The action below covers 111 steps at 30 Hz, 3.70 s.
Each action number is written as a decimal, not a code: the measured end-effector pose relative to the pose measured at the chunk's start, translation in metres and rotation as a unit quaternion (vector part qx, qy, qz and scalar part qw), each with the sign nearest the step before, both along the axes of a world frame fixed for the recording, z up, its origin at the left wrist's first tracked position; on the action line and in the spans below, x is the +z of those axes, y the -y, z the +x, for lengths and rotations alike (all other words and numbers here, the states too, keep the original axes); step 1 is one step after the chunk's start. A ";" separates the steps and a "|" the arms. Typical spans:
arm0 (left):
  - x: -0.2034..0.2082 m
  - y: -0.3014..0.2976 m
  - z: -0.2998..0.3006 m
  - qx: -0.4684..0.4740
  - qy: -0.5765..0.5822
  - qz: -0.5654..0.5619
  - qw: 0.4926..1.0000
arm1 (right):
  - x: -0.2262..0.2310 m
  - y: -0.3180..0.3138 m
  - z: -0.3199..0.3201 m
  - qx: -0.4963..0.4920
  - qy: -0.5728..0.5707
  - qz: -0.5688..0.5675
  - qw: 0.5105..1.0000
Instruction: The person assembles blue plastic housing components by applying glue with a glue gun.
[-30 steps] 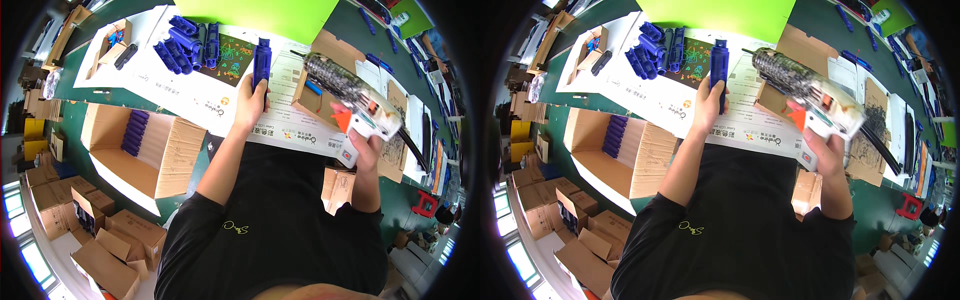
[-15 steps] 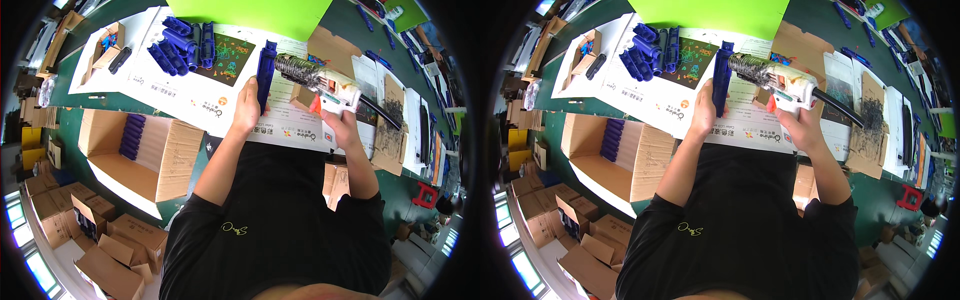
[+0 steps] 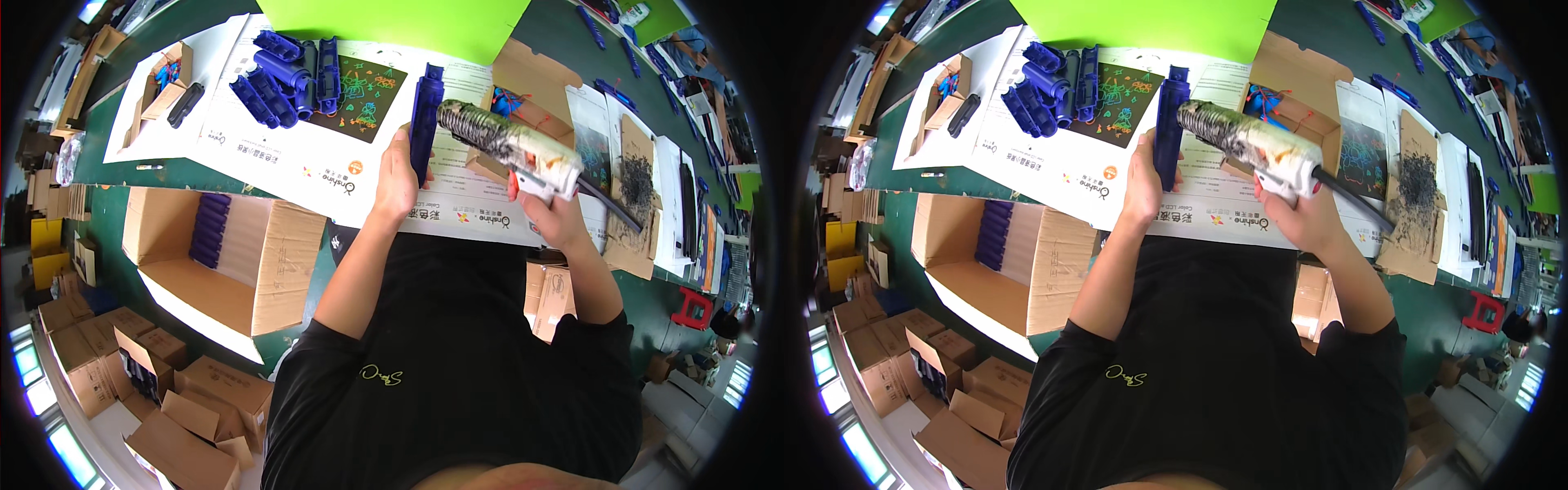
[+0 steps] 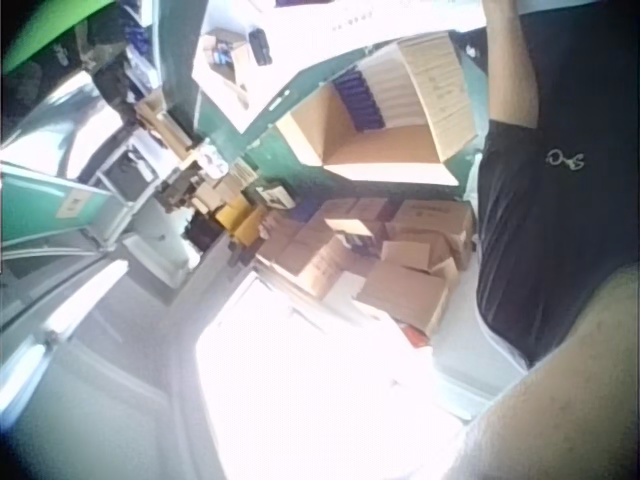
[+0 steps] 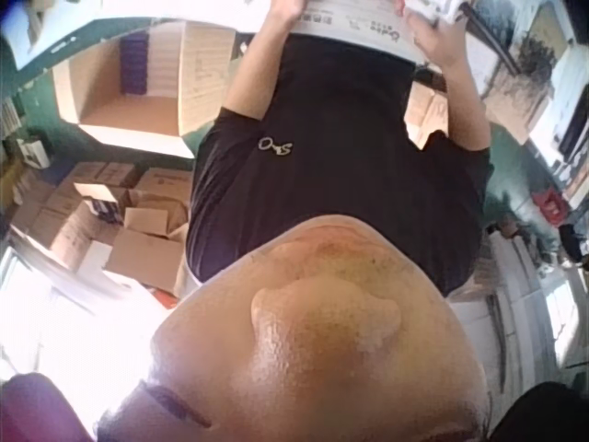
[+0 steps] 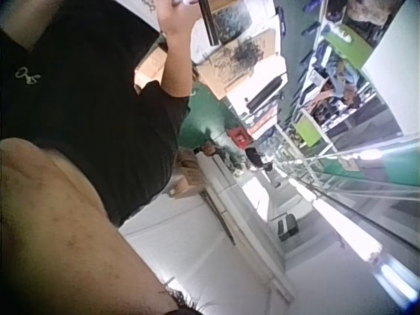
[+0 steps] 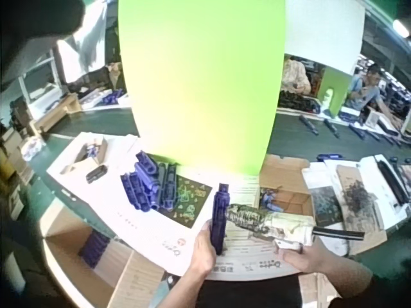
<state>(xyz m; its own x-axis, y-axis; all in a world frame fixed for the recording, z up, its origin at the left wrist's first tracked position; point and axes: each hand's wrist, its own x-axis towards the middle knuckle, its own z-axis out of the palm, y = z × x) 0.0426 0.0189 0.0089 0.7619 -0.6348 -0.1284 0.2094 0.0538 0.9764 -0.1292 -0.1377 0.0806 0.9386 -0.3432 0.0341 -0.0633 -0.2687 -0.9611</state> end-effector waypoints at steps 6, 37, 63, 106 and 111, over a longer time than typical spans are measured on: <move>-0.006 -0.002 0.002 0.028 -0.074 -0.026 0.997 | 0.005 -0.011 -0.005 0.019 -0.104 -0.024 0.994; -0.003 0.010 0.000 0.001 -0.046 0.011 0.999 | -0.008 0.020 -0.012 0.029 0.066 -0.259 0.963; -0.009 0.002 -0.001 0.021 -0.046 -0.050 0.998 | 0.034 0.002 0.005 -0.069 0.048 -0.083 0.993; 0.000 -0.002 -0.003 0.043 -0.094 -0.088 0.991 | 0.045 0.126 -0.058 -0.156 -0.189 -0.333 0.910; -0.011 -0.006 0.002 0.079 -0.097 -0.060 0.990 | -0.007 0.087 0.046 -0.025 -0.014 -0.421 0.907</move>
